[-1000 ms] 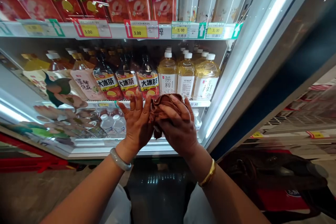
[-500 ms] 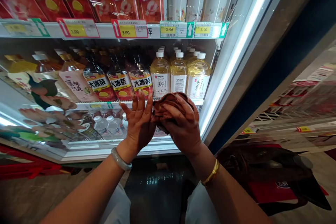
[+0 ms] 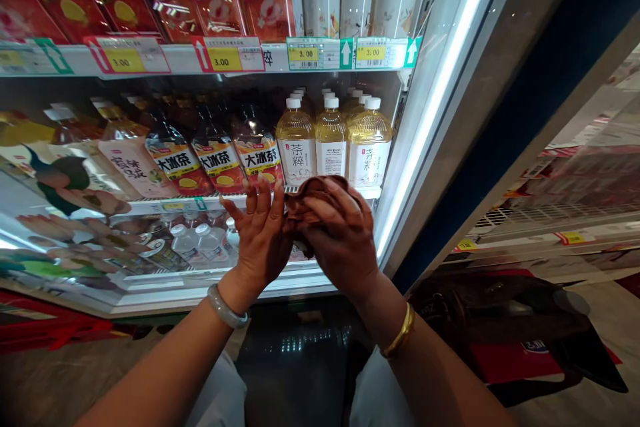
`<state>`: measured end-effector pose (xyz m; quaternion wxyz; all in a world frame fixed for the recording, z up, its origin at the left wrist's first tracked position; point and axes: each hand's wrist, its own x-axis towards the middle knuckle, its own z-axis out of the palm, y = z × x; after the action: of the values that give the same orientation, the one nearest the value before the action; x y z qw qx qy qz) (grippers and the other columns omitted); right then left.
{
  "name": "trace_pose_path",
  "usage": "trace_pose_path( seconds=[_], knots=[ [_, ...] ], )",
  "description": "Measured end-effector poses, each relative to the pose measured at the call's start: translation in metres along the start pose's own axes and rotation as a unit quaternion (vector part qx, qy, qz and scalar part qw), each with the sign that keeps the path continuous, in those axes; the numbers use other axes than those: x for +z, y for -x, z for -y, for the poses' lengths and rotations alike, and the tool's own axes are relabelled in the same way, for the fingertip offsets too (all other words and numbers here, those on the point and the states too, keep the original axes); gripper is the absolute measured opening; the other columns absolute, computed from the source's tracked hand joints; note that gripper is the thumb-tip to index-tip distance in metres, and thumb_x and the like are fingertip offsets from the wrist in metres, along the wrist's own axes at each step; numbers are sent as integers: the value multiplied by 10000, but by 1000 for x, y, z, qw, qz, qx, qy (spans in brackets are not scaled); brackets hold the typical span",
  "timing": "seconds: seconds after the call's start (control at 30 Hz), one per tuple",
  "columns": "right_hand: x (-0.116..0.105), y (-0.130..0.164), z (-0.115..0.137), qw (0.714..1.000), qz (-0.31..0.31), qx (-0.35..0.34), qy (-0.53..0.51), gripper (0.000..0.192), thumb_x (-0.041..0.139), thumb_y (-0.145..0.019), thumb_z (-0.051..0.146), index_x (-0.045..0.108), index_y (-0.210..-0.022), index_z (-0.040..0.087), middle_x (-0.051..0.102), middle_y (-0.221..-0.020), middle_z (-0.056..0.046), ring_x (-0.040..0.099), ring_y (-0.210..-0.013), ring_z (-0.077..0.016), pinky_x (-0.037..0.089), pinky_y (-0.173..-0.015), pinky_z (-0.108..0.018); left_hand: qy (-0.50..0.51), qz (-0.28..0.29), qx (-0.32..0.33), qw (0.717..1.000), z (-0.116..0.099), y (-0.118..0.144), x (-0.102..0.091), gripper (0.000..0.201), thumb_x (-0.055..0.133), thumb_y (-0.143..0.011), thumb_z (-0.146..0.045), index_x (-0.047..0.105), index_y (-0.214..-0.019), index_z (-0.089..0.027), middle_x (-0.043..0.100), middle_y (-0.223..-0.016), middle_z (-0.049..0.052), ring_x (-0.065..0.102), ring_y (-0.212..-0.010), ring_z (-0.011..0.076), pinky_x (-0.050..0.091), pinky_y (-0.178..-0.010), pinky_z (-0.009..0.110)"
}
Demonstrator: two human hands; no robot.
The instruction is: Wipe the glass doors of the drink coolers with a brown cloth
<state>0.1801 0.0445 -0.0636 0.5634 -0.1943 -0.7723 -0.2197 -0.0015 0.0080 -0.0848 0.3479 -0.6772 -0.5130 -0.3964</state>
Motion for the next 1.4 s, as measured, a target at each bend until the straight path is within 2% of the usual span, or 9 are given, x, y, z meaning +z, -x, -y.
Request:
trace_pose_path(
  seconds=[0.2,0.37,0.5,0.7,0.87,0.97,1.1,1.2,1.4],
  knots=[
    [-10,-5,-19,995,-62,68,32,161,786,-861,236,763,-1011,290,622,-1365,-59,469,-1449,-377,442,-1193,-628,9,21,0,1000,-12,-3,0,894,495,-942,-158,15,-1695,-200,84,-1745,115,-24,-1634,244,-168,-1294,543],
    [-3,-1,-3,1000,-10,19,10,115,768,-879,221,763,-937,320,683,-1319,2,491,-1442,-306,454,-1206,-540,21,14,11,1000,-19,-4,3,869,504,-963,-187,35,-1695,-180,93,-1747,117,-16,-1637,236,-171,-1297,517],
    [-11,4,-16,1000,-3,20,11,89,813,-854,267,750,-794,289,689,-1316,4,487,-1443,-318,449,-1204,-552,22,14,15,1000,-21,-6,3,873,515,-957,-169,47,-1694,-182,117,-1747,118,-48,-1635,209,-184,-1293,503],
    [-19,-3,-30,991,-95,73,56,85,811,-843,208,766,-793,260,662,-1341,-50,472,-1446,-382,458,-1161,-601,31,30,2,999,-26,-6,5,900,529,-942,-152,39,-1695,-196,116,-1739,127,-10,-1635,239,-179,-1291,535],
    [-14,1,-13,998,-10,53,29,65,811,-859,264,780,-850,321,685,-1331,8,478,-1445,-340,441,-1175,-577,47,19,23,998,-30,-5,9,933,548,-922,-138,31,-1696,-204,82,-1739,106,-11,-1633,240,-178,-1297,517],
    [-19,9,-19,998,16,45,32,59,825,-851,292,774,-830,313,697,-1306,22,495,-1426,-318,437,-1189,-548,46,17,19,999,-31,-7,10,910,535,-938,-141,34,-1695,-205,64,-1739,101,-12,-1634,237,-180,-1294,519],
    [-30,11,-40,996,-24,69,53,59,825,-842,257,771,-826,277,644,-1338,-25,460,-1450,-339,432,-1206,-547,47,20,6,999,-36,-9,11,885,503,-952,-131,26,-1694,-205,57,-1742,106,-13,-1634,243,-179,-1291,528],
    [-31,8,-41,991,-46,108,66,61,791,-859,233,785,-901,277,611,-1369,-53,450,-1451,-357,413,-1217,-577,51,33,7,998,-43,-10,13,897,517,-953,-138,15,-1693,-213,92,-1740,120,12,-1634,260,-161,-1295,544],
    [-26,11,-9,993,73,78,49,217,688,-889,227,747,-1077,318,648,-1399,-19,409,-1515,-332,363,-1234,-554,80,25,27,996,-44,-7,16,820,466,-994,-173,47,-1697,-217,124,-1736,108,15,-1635,234,-143,-1308,512]
  ],
)
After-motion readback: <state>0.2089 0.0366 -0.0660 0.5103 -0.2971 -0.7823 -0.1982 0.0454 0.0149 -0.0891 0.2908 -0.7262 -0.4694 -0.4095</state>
